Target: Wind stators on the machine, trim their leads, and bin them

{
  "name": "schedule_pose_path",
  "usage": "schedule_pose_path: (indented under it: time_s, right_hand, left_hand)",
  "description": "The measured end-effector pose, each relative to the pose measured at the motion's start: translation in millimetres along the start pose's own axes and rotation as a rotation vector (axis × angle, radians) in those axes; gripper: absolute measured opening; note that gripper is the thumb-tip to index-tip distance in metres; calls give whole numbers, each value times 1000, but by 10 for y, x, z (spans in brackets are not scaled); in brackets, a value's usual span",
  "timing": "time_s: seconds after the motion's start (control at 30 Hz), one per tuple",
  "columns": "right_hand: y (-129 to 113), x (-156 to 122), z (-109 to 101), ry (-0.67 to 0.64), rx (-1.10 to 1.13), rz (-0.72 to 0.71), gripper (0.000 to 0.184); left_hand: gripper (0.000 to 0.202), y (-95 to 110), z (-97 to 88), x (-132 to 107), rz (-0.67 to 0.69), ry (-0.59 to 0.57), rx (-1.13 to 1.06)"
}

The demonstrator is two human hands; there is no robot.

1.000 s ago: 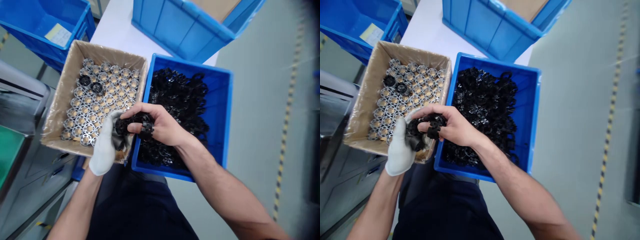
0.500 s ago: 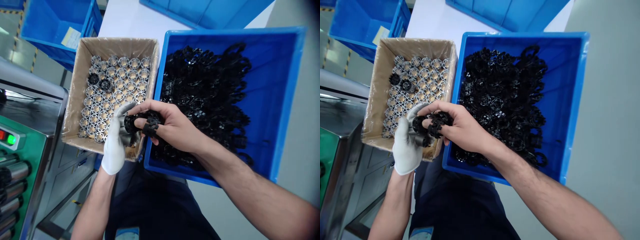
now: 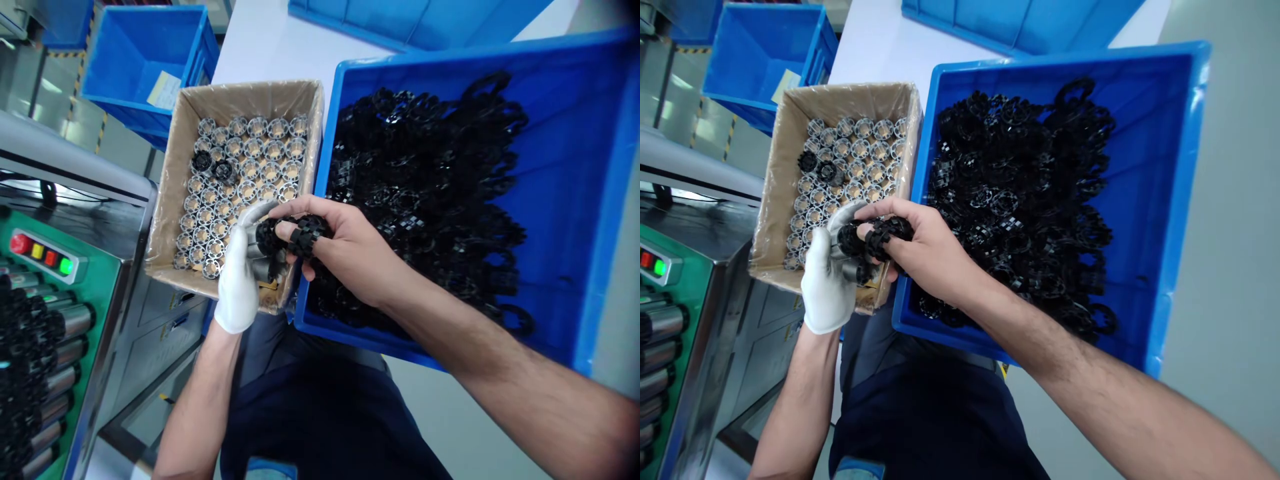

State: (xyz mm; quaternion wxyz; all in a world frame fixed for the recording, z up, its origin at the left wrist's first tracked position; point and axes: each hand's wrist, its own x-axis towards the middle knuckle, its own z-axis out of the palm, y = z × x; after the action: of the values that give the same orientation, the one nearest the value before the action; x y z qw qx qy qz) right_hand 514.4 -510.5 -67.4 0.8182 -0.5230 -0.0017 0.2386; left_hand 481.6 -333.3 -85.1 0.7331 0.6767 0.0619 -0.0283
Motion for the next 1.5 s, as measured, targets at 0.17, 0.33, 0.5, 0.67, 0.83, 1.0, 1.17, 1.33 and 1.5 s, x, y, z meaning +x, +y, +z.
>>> schedule_pose_path:
  time_s: [0.17, 0.33, 0.5, 0.67, 0.83, 1.0, 1.17, 1.33, 1.5]
  right_hand:
    - [-45, -19, 14, 4, -1, 28, 37]
    - [-58, -31, 30, 25, 83, 84, 40]
    - [-40, -33, 22, 37, 86, 109, 44]
    - [-3, -45, 45, 61, 104, 104, 45]
    - [-59, -51, 50, 2, 139, 15, 43]
    - [-147, -47, 16, -86, 250, 20, 46]
    - [-99, -54, 24, -103, 228, 2, 46]
    - [-49, -74, 38, -16, -33, -135, 24]
    - [-25, -73, 33, 99, -274, -357, 10]
  left_hand:
    - [56, -40, -9, -32, 50, 20, 90]
    - [59, -22, -32, -69, 37, 9, 168]
    - [58, -2, -32, -80, 40, -21, 211]
    - [58, -24, -32, -90, 82, -24, 226]
    - [61, 23, -27, -16, 42, 10, 93]
    - [62, 189, 20, 86, -41, 201, -150]
    - [52, 165, 20, 72, -88, 226, -30]
    - [63, 97, 11, 63, -56, 170, -1]
    - [51, -2, -37, 57, 65, 121, 70]
